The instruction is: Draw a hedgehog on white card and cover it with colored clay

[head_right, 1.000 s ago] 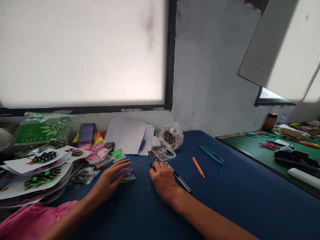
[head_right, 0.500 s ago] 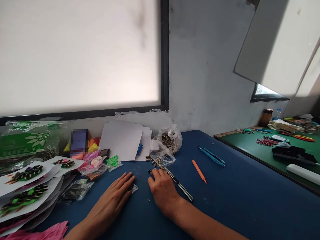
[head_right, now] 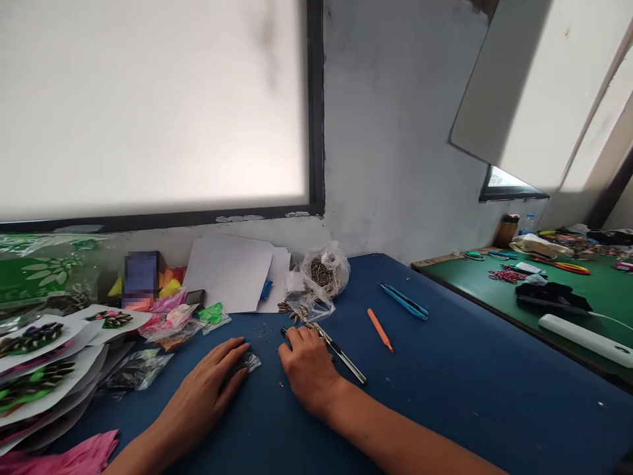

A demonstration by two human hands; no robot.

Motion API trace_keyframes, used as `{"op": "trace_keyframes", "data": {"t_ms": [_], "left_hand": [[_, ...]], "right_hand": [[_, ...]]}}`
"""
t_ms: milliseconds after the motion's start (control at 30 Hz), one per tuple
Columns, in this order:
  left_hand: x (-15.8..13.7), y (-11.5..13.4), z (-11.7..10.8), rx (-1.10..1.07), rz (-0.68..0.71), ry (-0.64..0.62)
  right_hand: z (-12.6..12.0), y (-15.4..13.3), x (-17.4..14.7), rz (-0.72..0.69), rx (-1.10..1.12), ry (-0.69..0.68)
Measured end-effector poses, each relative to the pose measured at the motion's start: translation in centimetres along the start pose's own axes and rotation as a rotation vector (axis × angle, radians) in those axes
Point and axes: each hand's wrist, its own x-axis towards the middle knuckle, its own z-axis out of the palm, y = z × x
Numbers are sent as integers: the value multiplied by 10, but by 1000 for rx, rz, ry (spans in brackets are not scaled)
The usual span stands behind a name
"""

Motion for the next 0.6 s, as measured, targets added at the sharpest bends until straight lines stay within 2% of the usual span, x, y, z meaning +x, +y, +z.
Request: {"op": "trace_keyframes", "data": {"t_ms": [233, 467, 600], "left_hand": [[2, 4, -7, -55, 1, -1], [2, 6, -11, -103, -34, -54], [5, 3, -10, -172, -54, -25]], "right_hand": [[-2, 2, 1, -15, -16, -9], [-2, 2, 2, -21, -23, -3], [-2, 3, 1, -28, -24, 5]]}}
